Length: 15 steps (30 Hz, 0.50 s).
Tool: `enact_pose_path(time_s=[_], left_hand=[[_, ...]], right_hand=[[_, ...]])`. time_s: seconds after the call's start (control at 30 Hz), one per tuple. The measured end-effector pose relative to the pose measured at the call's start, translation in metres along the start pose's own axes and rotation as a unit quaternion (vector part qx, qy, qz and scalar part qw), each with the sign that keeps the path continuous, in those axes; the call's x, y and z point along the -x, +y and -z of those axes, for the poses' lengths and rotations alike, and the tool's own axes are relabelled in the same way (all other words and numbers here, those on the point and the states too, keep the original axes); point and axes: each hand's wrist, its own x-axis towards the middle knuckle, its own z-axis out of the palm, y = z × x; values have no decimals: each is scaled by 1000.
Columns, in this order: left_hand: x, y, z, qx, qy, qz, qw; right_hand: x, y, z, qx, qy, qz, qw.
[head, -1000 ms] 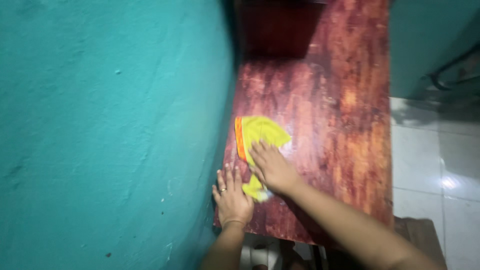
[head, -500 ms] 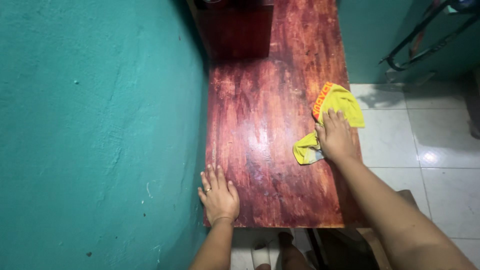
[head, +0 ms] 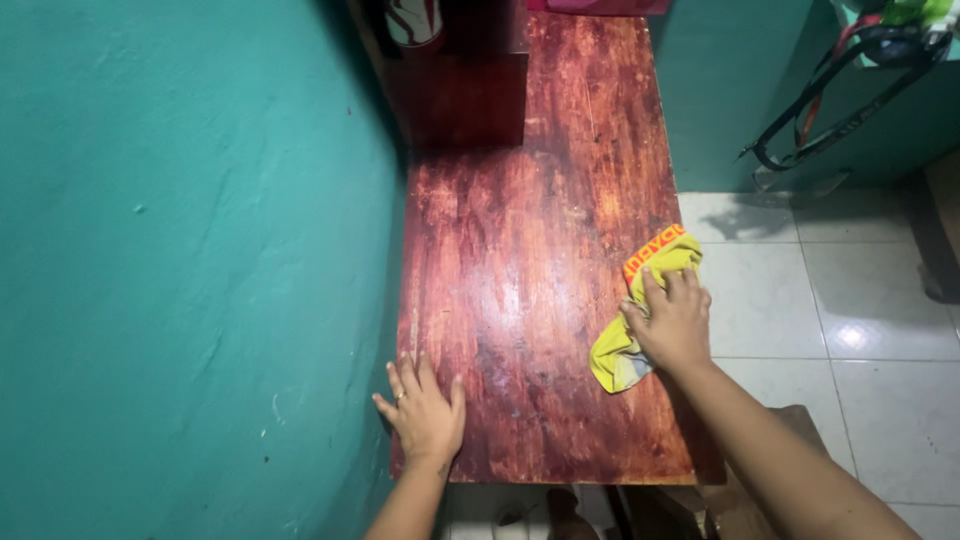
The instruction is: The person wipes the wooden surfaces and internal compartments of a desk and shelf unit with a cloth.
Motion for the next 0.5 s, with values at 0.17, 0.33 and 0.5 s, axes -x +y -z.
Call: enact_pose_path(time_s=[0.17, 0.33, 0.5], left_hand=[[-52, 33, 5, -22, 49, -64, 996], [-73, 41, 1, -10, 30, -100, 994], [-72, 45, 6, 1, 17, -90, 996]], right_hand=[[-10, -22, -14, -20, -42, 119, 992], [-32, -53, -21, -70, -52, 191, 978], [-113, -90, -31, -95, -25, 214, 972]])
